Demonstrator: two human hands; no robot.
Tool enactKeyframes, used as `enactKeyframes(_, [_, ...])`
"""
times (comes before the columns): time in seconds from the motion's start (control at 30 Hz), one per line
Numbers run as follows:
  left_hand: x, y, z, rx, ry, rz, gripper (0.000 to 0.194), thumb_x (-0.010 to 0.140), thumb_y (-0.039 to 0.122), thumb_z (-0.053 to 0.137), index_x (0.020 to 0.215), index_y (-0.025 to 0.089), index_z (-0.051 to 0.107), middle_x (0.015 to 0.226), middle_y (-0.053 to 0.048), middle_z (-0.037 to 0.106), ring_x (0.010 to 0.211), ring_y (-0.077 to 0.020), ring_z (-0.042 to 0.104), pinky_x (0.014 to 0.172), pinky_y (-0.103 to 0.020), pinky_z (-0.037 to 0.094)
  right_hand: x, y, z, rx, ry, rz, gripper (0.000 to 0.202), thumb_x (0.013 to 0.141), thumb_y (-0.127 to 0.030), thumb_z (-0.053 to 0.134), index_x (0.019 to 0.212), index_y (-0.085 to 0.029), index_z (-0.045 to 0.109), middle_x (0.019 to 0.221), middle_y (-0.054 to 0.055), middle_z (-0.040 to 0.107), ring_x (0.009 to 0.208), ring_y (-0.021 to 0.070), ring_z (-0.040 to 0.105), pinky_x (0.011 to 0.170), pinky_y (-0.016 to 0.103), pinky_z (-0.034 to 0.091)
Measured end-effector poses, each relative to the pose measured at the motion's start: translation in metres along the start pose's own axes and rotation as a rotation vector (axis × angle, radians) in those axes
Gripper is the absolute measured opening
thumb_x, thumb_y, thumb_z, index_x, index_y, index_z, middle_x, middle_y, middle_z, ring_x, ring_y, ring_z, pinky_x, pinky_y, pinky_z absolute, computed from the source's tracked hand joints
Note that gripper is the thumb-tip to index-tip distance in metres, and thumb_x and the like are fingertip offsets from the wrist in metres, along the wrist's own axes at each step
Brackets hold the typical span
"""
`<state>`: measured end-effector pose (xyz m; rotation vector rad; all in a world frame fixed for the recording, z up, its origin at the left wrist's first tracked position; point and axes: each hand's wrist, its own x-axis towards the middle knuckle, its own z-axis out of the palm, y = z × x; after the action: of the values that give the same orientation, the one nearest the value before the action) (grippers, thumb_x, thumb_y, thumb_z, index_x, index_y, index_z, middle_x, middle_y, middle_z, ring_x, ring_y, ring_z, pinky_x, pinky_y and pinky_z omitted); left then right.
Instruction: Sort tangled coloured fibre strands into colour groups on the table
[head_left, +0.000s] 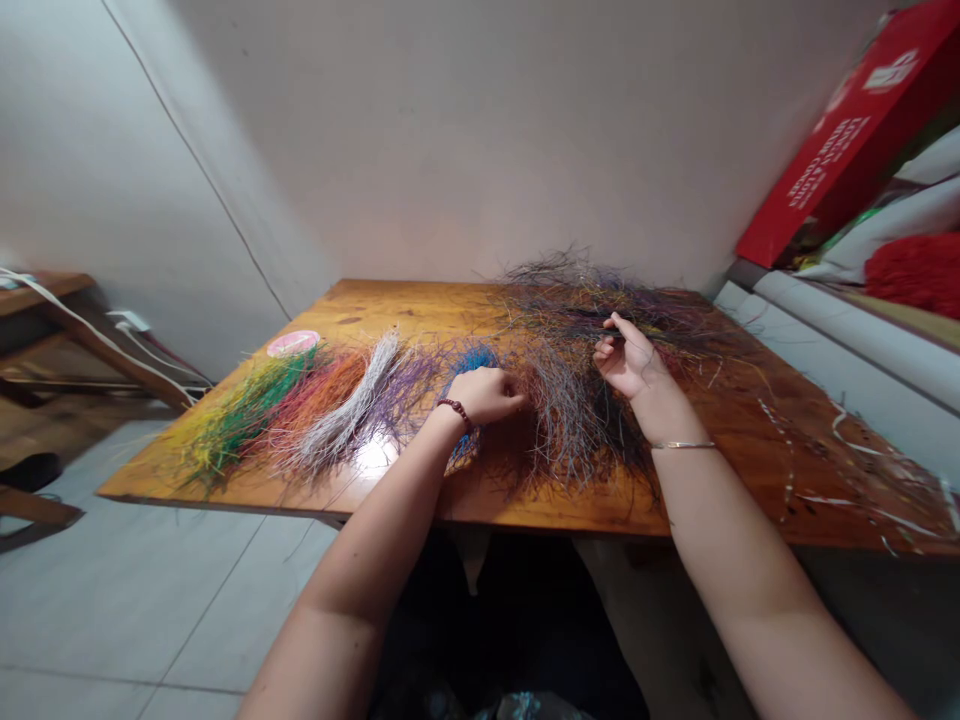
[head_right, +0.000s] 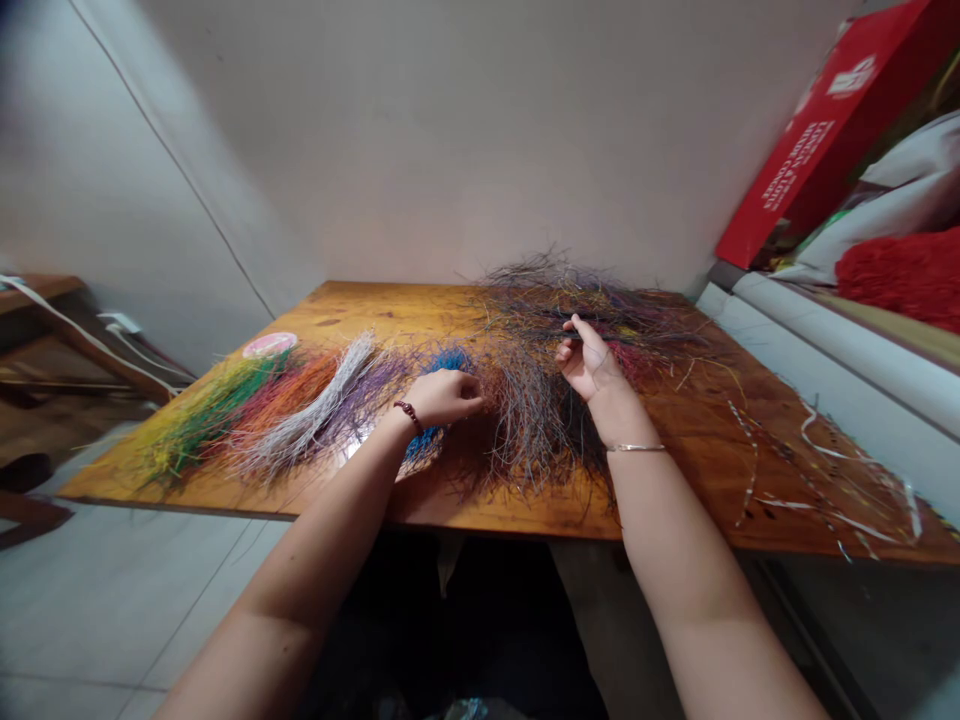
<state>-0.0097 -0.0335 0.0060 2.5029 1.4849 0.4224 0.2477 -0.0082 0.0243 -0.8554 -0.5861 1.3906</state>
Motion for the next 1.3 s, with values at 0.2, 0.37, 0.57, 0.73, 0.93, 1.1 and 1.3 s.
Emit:
enactKeyframes(0.2, [0.004, 0.001, -0.001, -0.104, 0.301, -0.096, 0.053, 0.099, 0.062, 0.036, 0.080, 0.023, 0.067, 0.080, -0.007, 0.071, 0.075, -0.0218, 0.065, 0.064, -0.028, 0.042, 0.001, 0.001, -0.001, -0.029, -0.053, -0.006, 0.023, 0.089, -0.038, 0.069, 0.078, -0.021, 0.058, 0.051, -0.007, 0.048, 0.041, 0.0033, 0.047, 0.041, 0.012, 0.042])
enactKeyframes(0.37, [0.008, -0.002, 0.002, -0.303, 0.598, -0.019, 0.028, 0.101, 0.041, 0.049, 0.103, 0.022, 0.069, 0.095, -0.006, 0.073, 0.082, -0.0177, 0.064, 0.076, -0.027, 0.047, 0.001, 0.004, -0.001, -0.131, -0.086, -0.041, 0.028, 0.082, -0.043, 0.076, 0.077, -0.021, 0.059, 0.051, -0.006, 0.049, 0.042, 0.0044, 0.048, 0.040, 0.013, 0.042])
enactKeyframes(0.57, [0.010, -0.004, 0.004, -0.427, 0.653, 0.052, 0.020, 0.097, 0.033, 0.058, 0.105, 0.024, 0.074, 0.097, -0.003, 0.076, 0.077, -0.0148, 0.063, 0.077, -0.026, 0.049, -0.002, 0.010, 0.001, -0.298, -0.095, -0.124, 0.032, 0.079, -0.049, 0.078, 0.076, -0.022, 0.062, 0.055, -0.004, 0.053, 0.044, 0.0072, 0.053, 0.040, 0.016, 0.046])
enactKeyframes(0.73, [0.011, -0.003, 0.006, -0.495, 0.568, 0.069, 0.021, 0.096, 0.037, 0.060, 0.103, 0.025, 0.077, 0.095, -0.003, 0.077, 0.077, -0.0154, 0.064, 0.075, -0.027, 0.049, -0.007, 0.012, 0.005, -0.357, -0.158, -0.188, 0.036, 0.075, -0.052, 0.081, 0.073, -0.020, 0.064, 0.063, -0.003, 0.055, 0.046, 0.0057, 0.053, 0.041, 0.016, 0.047])
enactKeyframes(0.93, [0.010, 0.000, 0.004, -0.481, 0.492, 0.070, 0.021, 0.096, 0.037, 0.061, 0.101, 0.024, 0.076, 0.098, -0.003, 0.077, 0.078, -0.0155, 0.065, 0.075, -0.027, 0.049, -0.011, 0.014, 0.009, -0.372, -0.204, -0.212, 0.039, 0.072, -0.052, 0.083, 0.072, -0.019, 0.064, 0.066, -0.004, 0.054, 0.049, 0.0052, 0.053, 0.042, 0.017, 0.048])
enactKeyframes(1.1, [0.009, 0.000, 0.004, -0.479, 0.456, 0.108, 0.019, 0.095, 0.035, 0.062, 0.099, 0.023, 0.076, 0.097, -0.002, 0.077, 0.076, -0.0148, 0.064, 0.072, -0.026, 0.048, -0.015, 0.015, 0.012, -0.423, -0.236, -0.247, 0.042, 0.071, -0.056, 0.082, 0.070, -0.018, 0.064, 0.067, -0.003, 0.054, 0.049, 0.0046, 0.051, 0.042, 0.016, 0.047])
enactKeyframes(1.3, [0.011, 0.000, 0.007, -0.438, 0.427, 0.106, 0.020, 0.095, 0.036, 0.062, 0.093, 0.021, 0.075, 0.087, -0.003, 0.075, 0.072, -0.0145, 0.061, 0.070, -0.025, 0.045, -0.018, 0.016, 0.014, -0.461, -0.226, -0.254, 0.047, 0.067, -0.061, 0.083, 0.070, -0.018, 0.064, 0.074, -0.003, 0.056, 0.051, 0.0039, 0.052, 0.042, 0.016, 0.046])
